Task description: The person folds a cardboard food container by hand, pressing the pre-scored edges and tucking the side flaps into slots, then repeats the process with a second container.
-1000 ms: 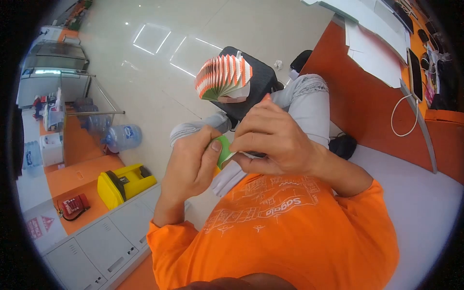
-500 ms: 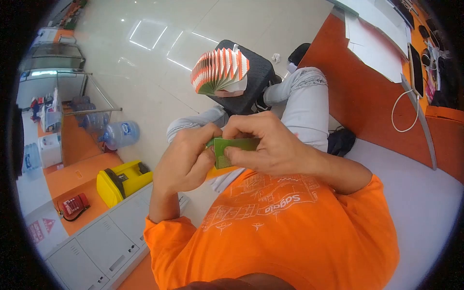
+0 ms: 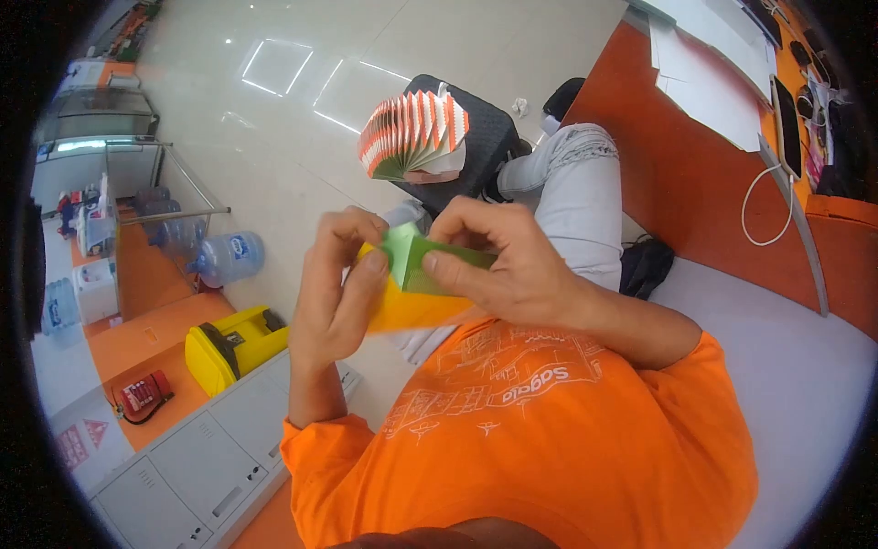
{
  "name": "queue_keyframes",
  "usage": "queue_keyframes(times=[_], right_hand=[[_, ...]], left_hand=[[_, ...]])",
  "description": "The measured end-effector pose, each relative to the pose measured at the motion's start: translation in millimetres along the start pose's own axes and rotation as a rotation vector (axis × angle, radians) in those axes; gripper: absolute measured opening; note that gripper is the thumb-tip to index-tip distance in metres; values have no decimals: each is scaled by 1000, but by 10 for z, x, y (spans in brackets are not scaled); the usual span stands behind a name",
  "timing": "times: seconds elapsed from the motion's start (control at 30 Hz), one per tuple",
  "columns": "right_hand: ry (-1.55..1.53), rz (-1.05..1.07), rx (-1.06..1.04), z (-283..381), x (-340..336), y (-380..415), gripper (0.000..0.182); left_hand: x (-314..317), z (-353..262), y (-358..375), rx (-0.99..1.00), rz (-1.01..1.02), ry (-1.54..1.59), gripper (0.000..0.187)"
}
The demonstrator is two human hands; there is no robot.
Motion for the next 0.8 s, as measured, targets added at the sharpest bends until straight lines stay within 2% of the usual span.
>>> queue_keyframes(times=[0.07,0.17,0.27,0.37,0.53,0.6,0.67,0.8], right_hand=[[51,20,17,4,-72,11,16],[74,35,21,3,-37,13,16],[56,35,4,45,-42,22,15],[84,49,-9,64,-16,9,16],[160,46,-37,71,-18,23,16],[154,68,84,-17,-9,42,10],[95,39,76,-54,16,62,9],[17,-3,130,-121,38,96,9]], left_hand=[[28,-161,21,161,110,-155,18],[84,-203,-6,224,79,-225,20],[92,-211,-8,144,60,-320,21],[199,-197,-7,166,181,-300,12],[272,-153,-20,195,181,-332,14],[316,-168,5,204,173,-361,17],[345,-191,17,228,179,-327,9],[361,-231,19,259,164,-341,10]])
Point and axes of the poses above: each hand's wrist, its own y-axis away from the middle knuckle, its own x-axis out of the palm, z = x × y, the point moved 9 cm from there along -y, towards the middle knuckle, and after that the axes turned 12 degrees about z, right-handed, at the moved point
